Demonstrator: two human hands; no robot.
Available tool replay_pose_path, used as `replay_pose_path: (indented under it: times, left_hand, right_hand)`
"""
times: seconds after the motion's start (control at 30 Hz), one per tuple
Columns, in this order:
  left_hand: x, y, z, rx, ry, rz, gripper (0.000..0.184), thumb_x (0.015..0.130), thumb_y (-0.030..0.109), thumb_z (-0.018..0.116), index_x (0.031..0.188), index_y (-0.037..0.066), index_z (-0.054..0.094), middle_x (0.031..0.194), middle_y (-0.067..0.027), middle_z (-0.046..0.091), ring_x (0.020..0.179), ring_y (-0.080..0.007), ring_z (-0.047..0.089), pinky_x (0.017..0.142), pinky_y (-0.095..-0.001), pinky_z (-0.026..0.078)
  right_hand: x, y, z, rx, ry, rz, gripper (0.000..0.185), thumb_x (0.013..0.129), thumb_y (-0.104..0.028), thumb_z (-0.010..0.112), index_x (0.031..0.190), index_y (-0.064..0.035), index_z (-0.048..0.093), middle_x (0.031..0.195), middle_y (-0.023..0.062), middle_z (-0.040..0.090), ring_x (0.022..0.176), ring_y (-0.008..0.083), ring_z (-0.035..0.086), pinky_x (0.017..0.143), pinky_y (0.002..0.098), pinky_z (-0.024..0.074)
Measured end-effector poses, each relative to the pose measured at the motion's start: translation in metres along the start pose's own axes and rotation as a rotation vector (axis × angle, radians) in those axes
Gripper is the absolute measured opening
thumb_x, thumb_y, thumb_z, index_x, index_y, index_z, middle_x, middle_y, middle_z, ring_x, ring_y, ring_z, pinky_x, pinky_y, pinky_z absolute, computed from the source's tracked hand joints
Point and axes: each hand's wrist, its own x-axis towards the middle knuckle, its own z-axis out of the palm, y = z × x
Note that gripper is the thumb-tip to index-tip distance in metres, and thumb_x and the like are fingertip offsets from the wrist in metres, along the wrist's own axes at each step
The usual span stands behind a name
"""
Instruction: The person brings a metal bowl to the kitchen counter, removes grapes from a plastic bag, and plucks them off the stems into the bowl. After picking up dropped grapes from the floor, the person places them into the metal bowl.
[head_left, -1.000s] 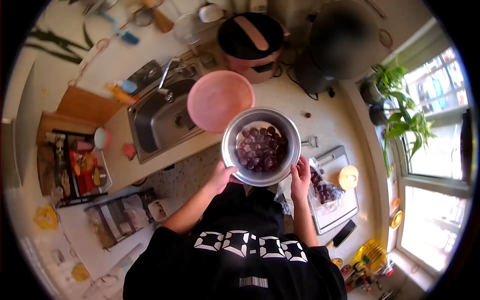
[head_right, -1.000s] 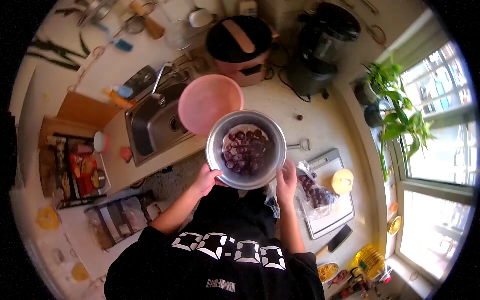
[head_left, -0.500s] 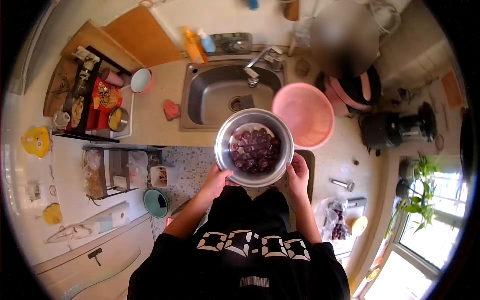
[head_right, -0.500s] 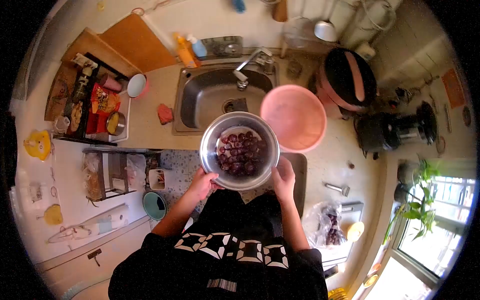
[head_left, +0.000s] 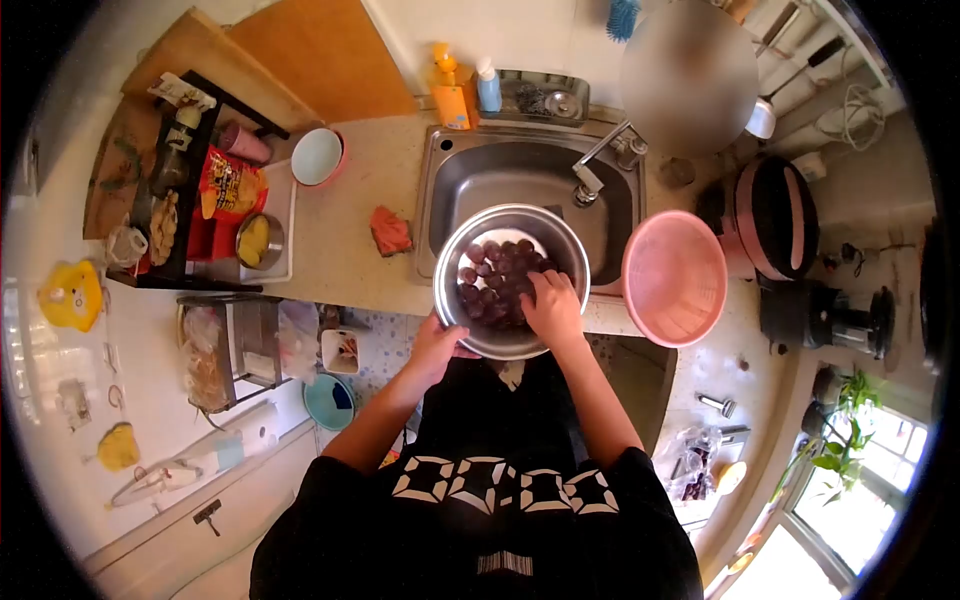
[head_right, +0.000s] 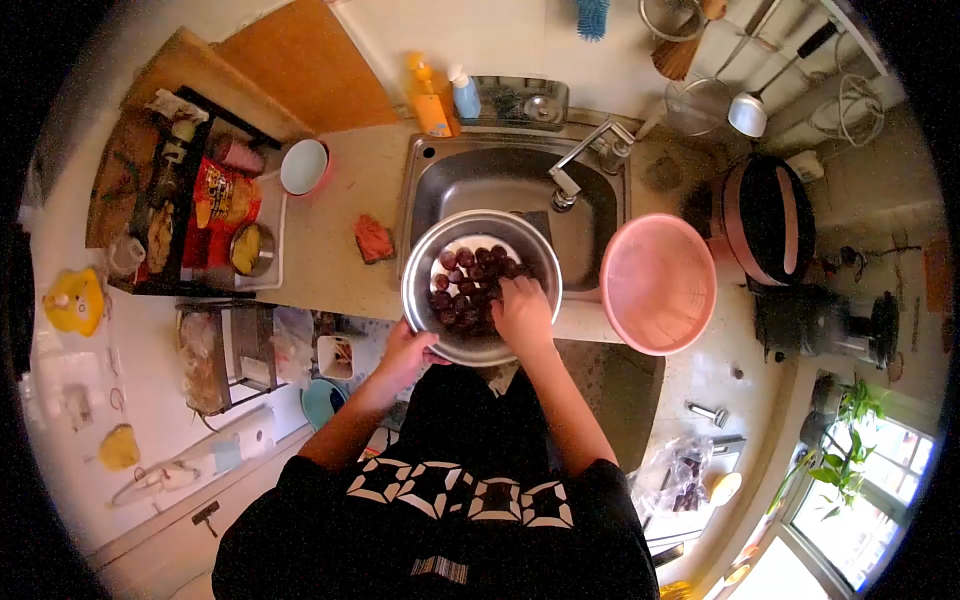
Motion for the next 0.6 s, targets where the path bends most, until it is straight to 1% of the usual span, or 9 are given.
replay_pose_path:
  times: [0.07,0.17,0.2,0.3,0.33,0.43,0.47,0.57,0.6]
  left_hand:
    - [0.003,-0.003,0.000,-0.034,-0.003,0.021,0.046,0.090,-0.004,0.050,0.134,-0.002,0.038,0.113,-0.0223,0.061,0.092,-0.0349,0.072,0.072,-0.0426,0.068]
    - [0.000,-0.004,0.004,-0.086,0.005,0.035,0.046,0.090,-0.003,0.051,0.134,-0.001,0.038,0.117,-0.0232,0.061,0.093,-0.0363,0.072,0.074,-0.0458,0.068]
    - [-0.002,-0.006,0.004,-0.090,0.013,0.028,0.047,0.090,-0.003,0.051,0.136,-0.001,0.038,0.118,-0.0236,0.061,0.093,-0.0365,0.072,0.075,-0.0468,0.068]
    - [-0.010,-0.013,0.005,-0.132,0.046,0.018,0.051,0.091,-0.002,0.052,0.139,0.000,0.035,0.121,-0.0251,0.060,0.097,-0.0373,0.071,0.078,-0.0494,0.067]
    - [-0.015,-0.014,0.006,-0.168,0.060,0.016,0.053,0.091,-0.001,0.052,0.141,0.000,0.035,0.122,-0.0256,0.060,0.098,-0.0375,0.071,0.079,-0.0502,0.066]
    - [-0.028,-0.025,0.006,-0.270,0.138,0.028,0.056,0.091,-0.001,0.052,0.143,0.001,0.033,0.125,-0.0261,0.058,0.103,-0.0386,0.069,0.080,-0.0521,0.066]
    - [-0.035,-0.031,0.002,-0.303,0.176,0.033,0.057,0.091,-0.001,0.052,0.144,0.002,0.032,0.126,-0.0261,0.058,0.104,-0.0391,0.069,0.080,-0.0526,0.065]
    - [-0.060,-0.059,-0.018,-0.437,0.283,0.069,0.055,0.091,-0.001,0.052,0.143,0.002,0.034,0.128,-0.0247,0.057,0.106,-0.0401,0.068,0.080,-0.0544,0.065]
    - [-0.071,-0.068,-0.026,-0.469,0.335,0.083,0.055,0.090,-0.002,0.052,0.142,0.004,0.036,0.127,-0.0223,0.058,0.104,-0.0389,0.068,0.079,-0.0541,0.065]
  right_hand:
    - [0.009,0.001,0.003,-0.040,-0.064,0.014,0.029,0.076,-0.014,0.076,0.104,-0.0038,0.071,0.099,0.0147,0.065,0.097,0.0344,0.063,0.086,0.0433,0.0530]
    - [0.017,0.008,0.003,0.061,-0.093,0.005,0.028,0.073,-0.013,0.077,0.100,-0.0059,0.073,0.095,0.0127,0.066,0.094,0.0345,0.063,0.085,0.0440,0.0524]
    - [0.020,0.007,-0.003,0.054,-0.108,-0.029,0.023,0.076,-0.011,0.076,0.098,-0.0041,0.072,0.096,0.0132,0.067,0.092,0.0320,0.066,0.082,0.0425,0.0551]
    - [0.027,-0.002,-0.024,0.352,-0.142,-0.001,0.023,0.077,-0.007,0.074,0.099,-0.0015,0.071,0.096,0.0140,0.067,0.087,0.0323,0.068,0.077,0.0402,0.0567]
    - [0.028,-0.008,-0.033,0.441,-0.147,-0.014,0.022,0.079,-0.005,0.074,0.101,0.0002,0.069,0.095,0.0141,0.067,0.084,0.0294,0.070,0.073,0.0363,0.0571]
    - [0.030,-0.025,-0.044,0.551,-0.172,-0.014,0.023,0.080,-0.004,0.076,0.101,0.0004,0.068,0.096,0.0133,0.067,0.083,0.0251,0.070,0.073,0.0340,0.0566]
    - [0.030,-0.030,-0.043,0.630,-0.206,-0.022,0.024,0.080,-0.003,0.077,0.102,-0.0005,0.068,0.097,0.0121,0.067,0.083,0.0223,0.070,0.074,0.0322,0.0556]
    - [0.029,-0.042,-0.023,0.755,-0.257,-0.112,0.025,0.080,-0.002,0.077,0.103,-0.0015,0.067,0.099,0.0124,0.067,0.083,0.0219,0.069,0.074,0.0313,0.0546]
    - [0.028,-0.045,-0.011,0.835,-0.272,-0.149,0.024,0.081,0.001,0.076,0.104,-0.0018,0.067,0.100,0.0108,0.068,0.084,0.0190,0.068,0.075,0.0304,0.0535]
